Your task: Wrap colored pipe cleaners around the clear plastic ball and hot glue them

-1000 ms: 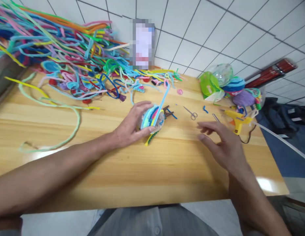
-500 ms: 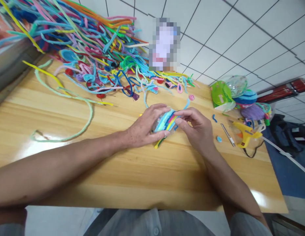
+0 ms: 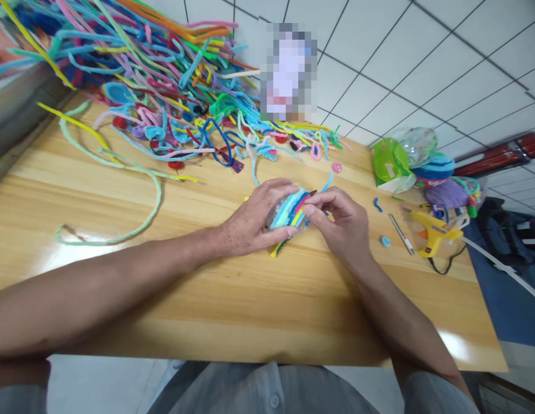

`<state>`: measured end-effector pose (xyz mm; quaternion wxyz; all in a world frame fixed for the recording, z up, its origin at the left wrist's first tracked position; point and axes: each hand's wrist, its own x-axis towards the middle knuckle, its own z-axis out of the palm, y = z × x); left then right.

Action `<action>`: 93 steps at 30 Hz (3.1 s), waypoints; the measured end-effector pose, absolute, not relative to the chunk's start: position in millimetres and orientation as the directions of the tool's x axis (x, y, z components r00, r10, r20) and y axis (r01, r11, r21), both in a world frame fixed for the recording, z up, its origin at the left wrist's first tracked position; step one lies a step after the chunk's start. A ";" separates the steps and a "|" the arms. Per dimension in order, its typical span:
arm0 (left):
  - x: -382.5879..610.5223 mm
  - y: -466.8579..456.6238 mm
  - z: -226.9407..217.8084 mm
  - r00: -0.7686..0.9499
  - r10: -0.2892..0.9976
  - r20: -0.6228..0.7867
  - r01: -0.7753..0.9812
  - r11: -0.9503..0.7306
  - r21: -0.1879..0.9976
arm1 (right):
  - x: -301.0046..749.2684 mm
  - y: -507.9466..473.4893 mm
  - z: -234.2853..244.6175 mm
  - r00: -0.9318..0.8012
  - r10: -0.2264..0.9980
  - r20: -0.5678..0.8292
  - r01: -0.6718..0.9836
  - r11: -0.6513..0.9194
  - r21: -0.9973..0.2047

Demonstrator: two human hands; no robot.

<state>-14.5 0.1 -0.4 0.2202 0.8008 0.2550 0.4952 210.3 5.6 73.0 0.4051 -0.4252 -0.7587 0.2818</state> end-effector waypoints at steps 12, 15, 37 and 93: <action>-14.8 -0.2 -2.1 0.368 0.641 0.673 0.186 -0.760 0.623 | 204.7 1.0 73.0 -0.266 0.857 0.442 0.446 0.516 -0.732; -15.6 -0.3 -1.9 0.377 0.644 0.665 0.202 -0.758 0.620 | 204.5 0.9 71.7 -0.275 0.843 0.463 0.457 0.538 -0.708; -16.6 1.5 1.3 0.350 0.666 0.659 0.170 -0.737 0.655 | 217.0 -10.4 46.9 -0.559 0.453 0.695 0.527 0.841 -0.125; -23.8 -6.2 11.0 0.398 0.731 0.554 0.276 -0.671 0.688 | 208.4 -15.3 19.8 -0.459 0.498 0.736 0.498 0.830 -0.251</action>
